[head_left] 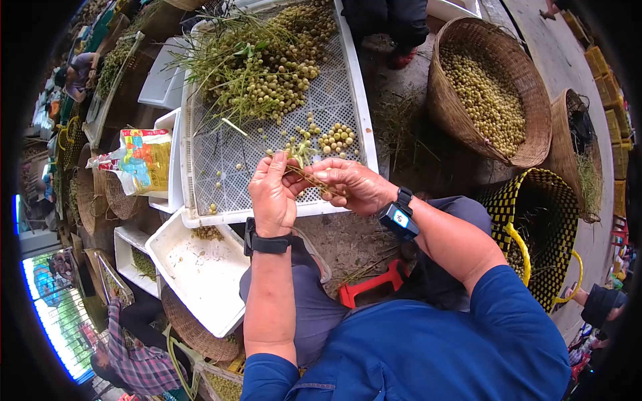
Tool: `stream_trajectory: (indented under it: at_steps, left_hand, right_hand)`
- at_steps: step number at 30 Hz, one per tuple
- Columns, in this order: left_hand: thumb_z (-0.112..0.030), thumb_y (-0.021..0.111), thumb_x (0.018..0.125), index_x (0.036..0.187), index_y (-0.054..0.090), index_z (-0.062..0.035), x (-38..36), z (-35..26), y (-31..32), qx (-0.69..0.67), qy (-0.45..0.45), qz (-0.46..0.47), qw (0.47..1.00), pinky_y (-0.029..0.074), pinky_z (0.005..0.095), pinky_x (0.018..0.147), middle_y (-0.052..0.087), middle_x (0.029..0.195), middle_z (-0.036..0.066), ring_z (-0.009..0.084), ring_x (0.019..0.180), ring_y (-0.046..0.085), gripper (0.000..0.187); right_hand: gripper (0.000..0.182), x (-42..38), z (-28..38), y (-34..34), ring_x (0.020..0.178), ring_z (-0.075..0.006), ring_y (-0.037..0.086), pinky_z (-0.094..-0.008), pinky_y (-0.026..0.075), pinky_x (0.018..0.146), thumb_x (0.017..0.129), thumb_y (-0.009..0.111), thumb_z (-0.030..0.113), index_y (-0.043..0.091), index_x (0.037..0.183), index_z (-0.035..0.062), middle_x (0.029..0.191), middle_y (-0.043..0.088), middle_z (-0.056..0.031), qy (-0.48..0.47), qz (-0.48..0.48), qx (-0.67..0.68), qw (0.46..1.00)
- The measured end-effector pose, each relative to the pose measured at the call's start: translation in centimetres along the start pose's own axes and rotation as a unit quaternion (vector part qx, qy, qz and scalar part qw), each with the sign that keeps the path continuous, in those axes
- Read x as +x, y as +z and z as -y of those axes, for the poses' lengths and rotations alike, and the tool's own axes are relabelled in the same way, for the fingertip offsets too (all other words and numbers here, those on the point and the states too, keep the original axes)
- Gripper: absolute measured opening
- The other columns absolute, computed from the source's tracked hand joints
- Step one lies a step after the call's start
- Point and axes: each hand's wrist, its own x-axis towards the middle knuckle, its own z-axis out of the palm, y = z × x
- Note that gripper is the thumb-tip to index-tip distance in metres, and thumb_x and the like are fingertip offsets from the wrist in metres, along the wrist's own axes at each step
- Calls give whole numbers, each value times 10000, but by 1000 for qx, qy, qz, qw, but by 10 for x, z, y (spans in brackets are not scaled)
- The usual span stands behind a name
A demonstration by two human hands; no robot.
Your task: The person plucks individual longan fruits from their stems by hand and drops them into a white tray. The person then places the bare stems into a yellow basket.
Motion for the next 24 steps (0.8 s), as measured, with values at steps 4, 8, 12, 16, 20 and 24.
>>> stream_trajectory:
  at_steps: [4,8,12,16,20,24]
  left_hand:
    - [-187,595,1007,990,572,-57,-4,0,6,-22,35,-29,999,631,388,656,654,867,73,244,761,710,133]
    - [-185,590,1010,977,561,-54,-2,1,7,-39,57,-50,996,627,381,633,650,846,76,243,753,708,139]
    - [-208,597,1009,1008,573,-64,5,-5,-15,-42,74,-39,996,625,380,705,638,855,47,225,801,696,146]
    - [-198,584,1014,995,563,-58,10,-16,-26,-94,74,-52,992,619,389,726,629,856,56,224,782,681,143]
    - [-206,589,1013,1008,572,-53,9,-17,-21,-91,62,-69,992,619,389,715,630,875,59,232,780,682,154]
    - [-217,599,1008,1023,580,-50,8,-16,-23,-83,62,-59,993,619,393,711,630,882,62,236,781,682,169]
  right_hand:
    - [230,-1,6,0,682,-110,593,-196,427,490,913,728,143,639,1101,45,884,645,-23,-31,-22,14,999]
    - [227,-2,8,-1,675,-116,587,-199,431,496,916,725,129,634,1097,27,865,630,-35,-33,-62,22,997]
    - [201,0,5,-12,675,-117,584,-205,427,493,925,706,94,629,1095,21,854,623,-39,-40,-52,50,997]
    - [223,-6,17,-5,784,-157,664,-248,556,631,946,653,170,619,1102,15,921,657,-80,-30,-105,60,992]
    - [311,-8,20,-5,1033,-280,676,-436,604,859,997,523,272,579,1152,9,1105,647,-164,-35,-57,101,993]
    - [480,-9,25,-3,1198,-309,588,-474,559,920,1015,471,384,545,1274,-13,1266,595,-175,-30,-121,-8,992]
